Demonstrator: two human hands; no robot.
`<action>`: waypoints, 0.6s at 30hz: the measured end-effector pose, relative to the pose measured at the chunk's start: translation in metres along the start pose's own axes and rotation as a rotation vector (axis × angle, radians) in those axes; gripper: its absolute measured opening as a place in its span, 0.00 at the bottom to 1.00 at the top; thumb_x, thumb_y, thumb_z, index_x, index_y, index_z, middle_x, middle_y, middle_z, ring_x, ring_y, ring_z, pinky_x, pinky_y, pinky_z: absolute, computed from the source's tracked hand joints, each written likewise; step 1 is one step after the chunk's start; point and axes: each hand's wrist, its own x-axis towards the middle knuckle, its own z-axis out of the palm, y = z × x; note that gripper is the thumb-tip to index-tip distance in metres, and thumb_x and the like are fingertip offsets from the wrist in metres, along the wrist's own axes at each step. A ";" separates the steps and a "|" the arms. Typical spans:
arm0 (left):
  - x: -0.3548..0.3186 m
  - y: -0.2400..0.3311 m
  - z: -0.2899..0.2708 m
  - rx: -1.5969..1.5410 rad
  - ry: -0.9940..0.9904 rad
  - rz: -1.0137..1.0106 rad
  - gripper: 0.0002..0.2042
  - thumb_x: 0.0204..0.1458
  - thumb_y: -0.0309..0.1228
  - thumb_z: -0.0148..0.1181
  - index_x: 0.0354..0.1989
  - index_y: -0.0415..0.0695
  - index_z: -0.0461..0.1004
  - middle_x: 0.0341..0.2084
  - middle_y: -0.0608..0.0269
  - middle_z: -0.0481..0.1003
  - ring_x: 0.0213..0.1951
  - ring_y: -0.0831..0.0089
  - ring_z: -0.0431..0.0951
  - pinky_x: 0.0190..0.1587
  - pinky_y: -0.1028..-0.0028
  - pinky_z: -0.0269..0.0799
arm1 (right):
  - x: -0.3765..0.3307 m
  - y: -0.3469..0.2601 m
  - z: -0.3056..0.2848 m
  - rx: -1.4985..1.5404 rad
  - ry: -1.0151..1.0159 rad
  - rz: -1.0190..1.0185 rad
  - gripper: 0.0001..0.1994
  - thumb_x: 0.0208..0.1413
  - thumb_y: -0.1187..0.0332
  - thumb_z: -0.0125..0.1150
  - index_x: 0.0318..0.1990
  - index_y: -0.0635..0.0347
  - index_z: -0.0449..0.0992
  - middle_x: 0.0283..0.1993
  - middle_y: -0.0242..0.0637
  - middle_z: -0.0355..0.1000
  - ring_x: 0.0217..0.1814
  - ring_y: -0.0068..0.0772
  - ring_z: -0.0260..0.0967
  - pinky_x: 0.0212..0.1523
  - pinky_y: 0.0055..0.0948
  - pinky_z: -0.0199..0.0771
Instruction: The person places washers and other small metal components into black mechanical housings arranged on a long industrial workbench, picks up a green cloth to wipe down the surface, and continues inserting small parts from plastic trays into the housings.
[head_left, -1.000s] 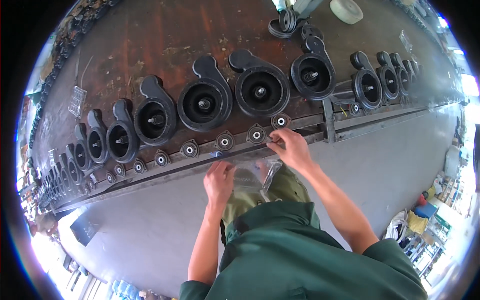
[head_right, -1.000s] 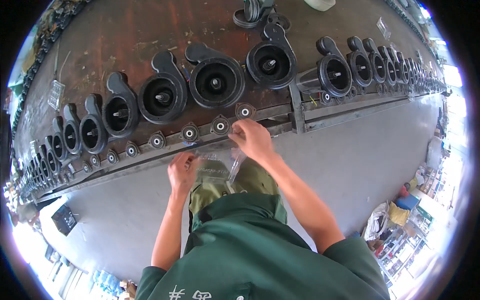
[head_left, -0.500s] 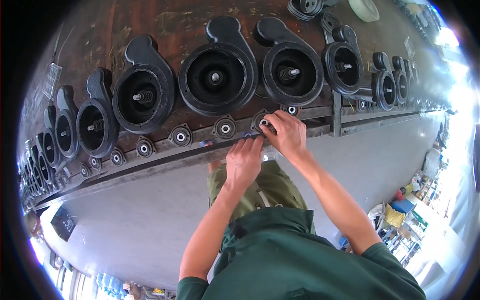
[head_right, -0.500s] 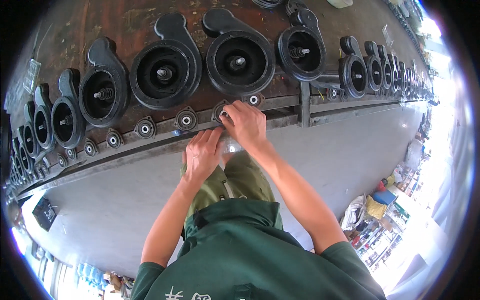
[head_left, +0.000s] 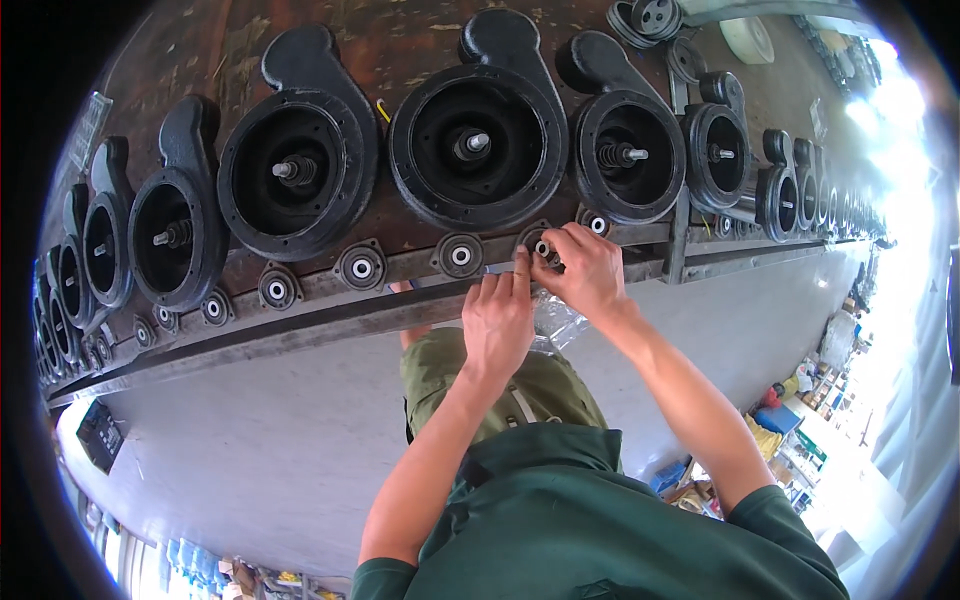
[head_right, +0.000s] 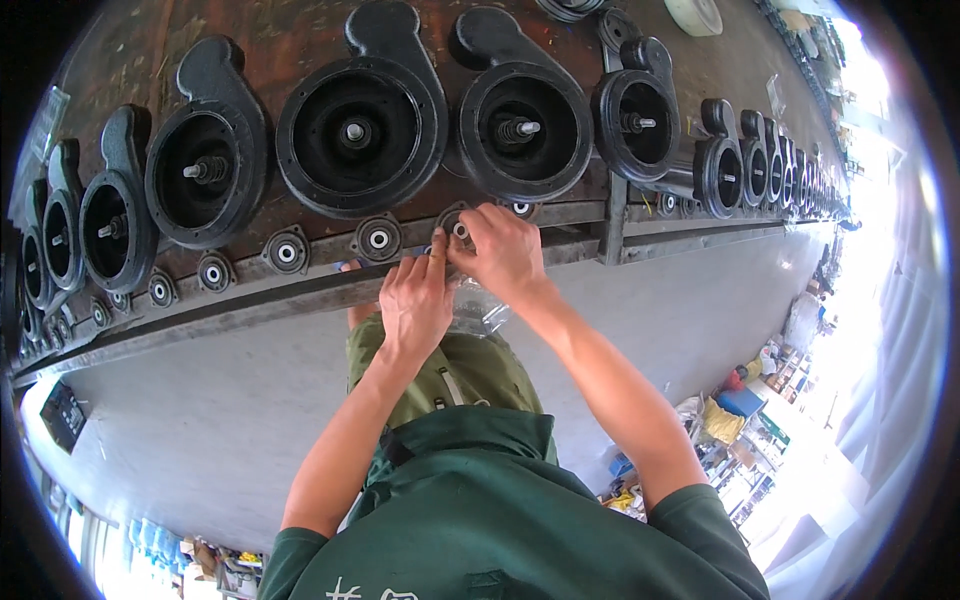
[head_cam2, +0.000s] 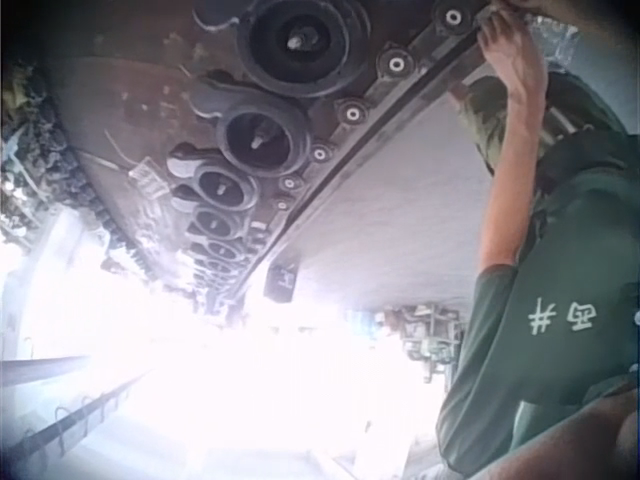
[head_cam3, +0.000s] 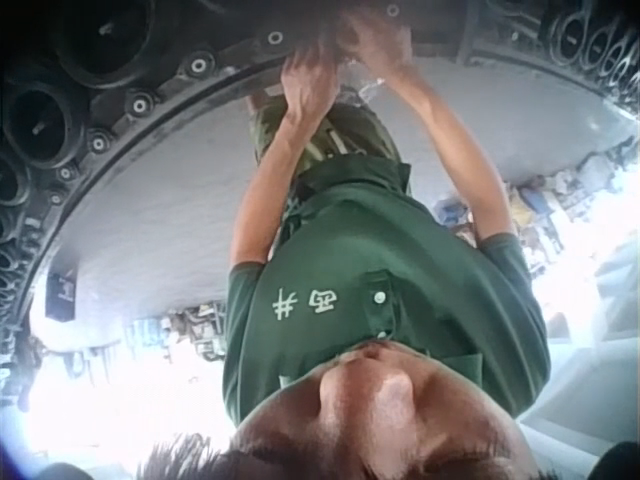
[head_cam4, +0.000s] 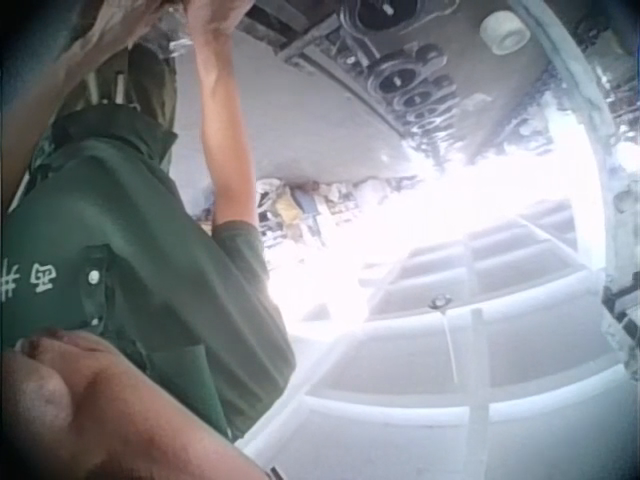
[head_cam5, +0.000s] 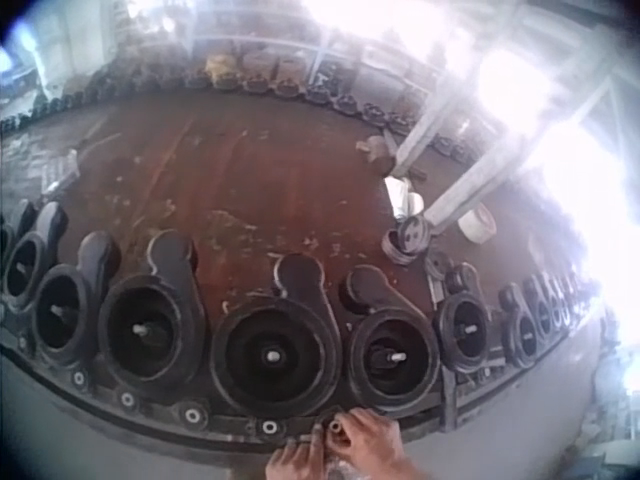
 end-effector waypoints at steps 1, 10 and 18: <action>0.001 0.000 0.000 -0.001 0.004 0.003 0.35 0.42 0.30 0.70 0.63 0.33 0.71 0.27 0.62 0.74 0.33 0.65 0.75 0.36 0.68 0.72 | 0.000 0.001 -0.001 0.008 -0.014 -0.003 0.11 0.47 0.65 0.72 0.29 0.57 0.74 0.30 0.34 0.71 0.33 0.40 0.75 0.29 0.38 0.77; 0.001 0.001 -0.005 -0.051 -0.026 -0.029 0.37 0.43 0.31 0.72 0.66 0.34 0.69 0.28 0.62 0.74 0.34 0.65 0.76 0.40 0.67 0.73 | 0.004 -0.007 -0.009 -0.051 -0.077 0.017 0.10 0.48 0.66 0.72 0.31 0.58 0.76 0.30 0.35 0.72 0.33 0.40 0.75 0.30 0.38 0.78; 0.002 0.002 -0.009 -0.097 -0.037 -0.047 0.33 0.42 0.29 0.72 0.61 0.36 0.72 0.31 0.62 0.75 0.35 0.63 0.76 0.40 0.67 0.73 | -0.002 -0.008 -0.013 0.022 -0.053 0.097 0.08 0.53 0.68 0.71 0.38 0.60 0.81 0.32 0.36 0.75 0.31 0.41 0.76 0.31 0.36 0.77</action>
